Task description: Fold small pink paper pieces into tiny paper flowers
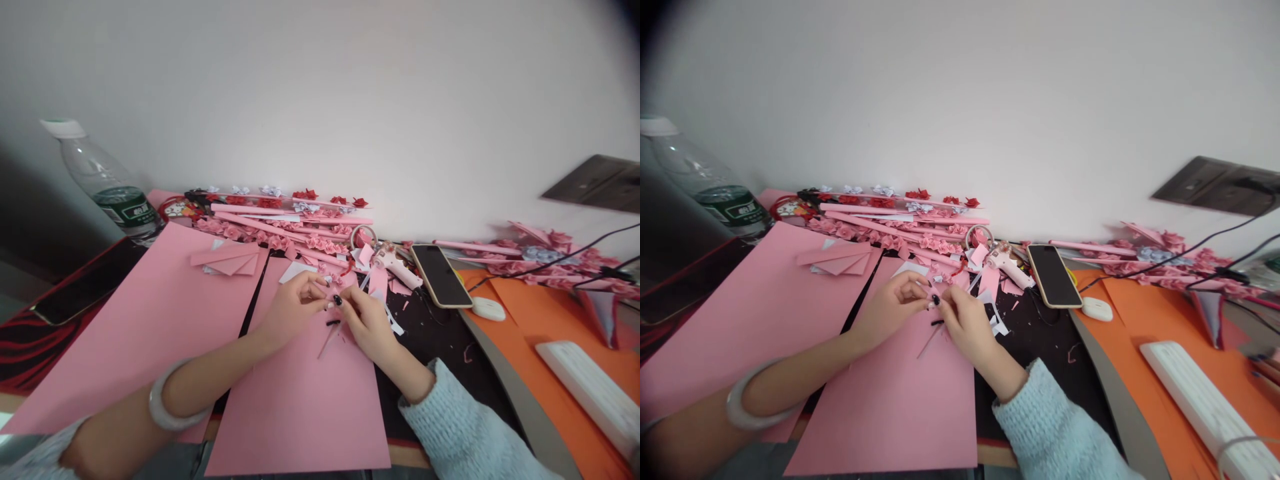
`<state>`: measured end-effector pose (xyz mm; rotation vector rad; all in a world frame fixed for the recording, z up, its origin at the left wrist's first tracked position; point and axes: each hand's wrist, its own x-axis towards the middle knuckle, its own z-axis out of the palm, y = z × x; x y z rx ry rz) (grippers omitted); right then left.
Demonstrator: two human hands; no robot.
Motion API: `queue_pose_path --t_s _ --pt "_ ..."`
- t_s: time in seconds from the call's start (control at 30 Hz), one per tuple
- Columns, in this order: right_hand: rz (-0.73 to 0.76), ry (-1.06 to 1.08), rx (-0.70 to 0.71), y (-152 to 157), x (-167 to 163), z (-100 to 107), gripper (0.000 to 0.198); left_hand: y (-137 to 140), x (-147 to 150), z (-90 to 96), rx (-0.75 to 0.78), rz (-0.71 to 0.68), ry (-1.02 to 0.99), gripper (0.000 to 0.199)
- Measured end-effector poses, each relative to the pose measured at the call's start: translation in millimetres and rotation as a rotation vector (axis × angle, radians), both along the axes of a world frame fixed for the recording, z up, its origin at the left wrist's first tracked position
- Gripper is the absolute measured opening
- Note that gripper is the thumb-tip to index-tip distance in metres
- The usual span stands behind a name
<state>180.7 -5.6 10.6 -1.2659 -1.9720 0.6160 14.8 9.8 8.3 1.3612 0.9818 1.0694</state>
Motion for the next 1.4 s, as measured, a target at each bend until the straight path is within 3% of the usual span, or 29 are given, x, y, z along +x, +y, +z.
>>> queue_pose_path --t_s 0.23,0.5,0.6,0.67,0.77,0.87,1.03,1.4 --pt "-0.024 0.071 -0.013 2.3 0.9 -4.3 0.018 -0.7 2.3 1.6 -0.02 -0.01 0.009 0.021" --pt "0.057 0.525 -0.421 3.2 -5.0 -7.8 0.018 1.8 -0.2 1.5 0.048 -0.111 0.004 0.015" --pt "0.052 0.499 -0.382 2.6 -4.6 -7.2 0.016 1.9 -1.6 -0.1 0.078 -0.092 0.024 0.016" --pt "0.01 0.464 -0.27 2.4 -3.1 -6.4 0.01 2.0 -1.8 -1.5 0.088 -0.086 0.037 0.016" --pt "-0.058 0.426 -0.068 2.2 -0.9 -4.2 0.016 1.3 -0.5 -2.4 0.066 -0.102 0.014 0.015" --pt "-0.084 0.409 0.016 1.6 -0.3 -1.5 0.018 -0.6 1.5 -2.0 0.033 -0.149 -0.021 0.014" --pt "-0.086 0.394 -0.042 0.7 -0.6 -1.5 0.013 -3.2 3.2 -2.4 0.067 -0.186 0.073 0.01" --pt "-0.011 0.548 -0.279 2.4 -3.6 -7.4 0.012 -3.6 2.6 -1.0 0.055 -0.203 0.059 0.016"
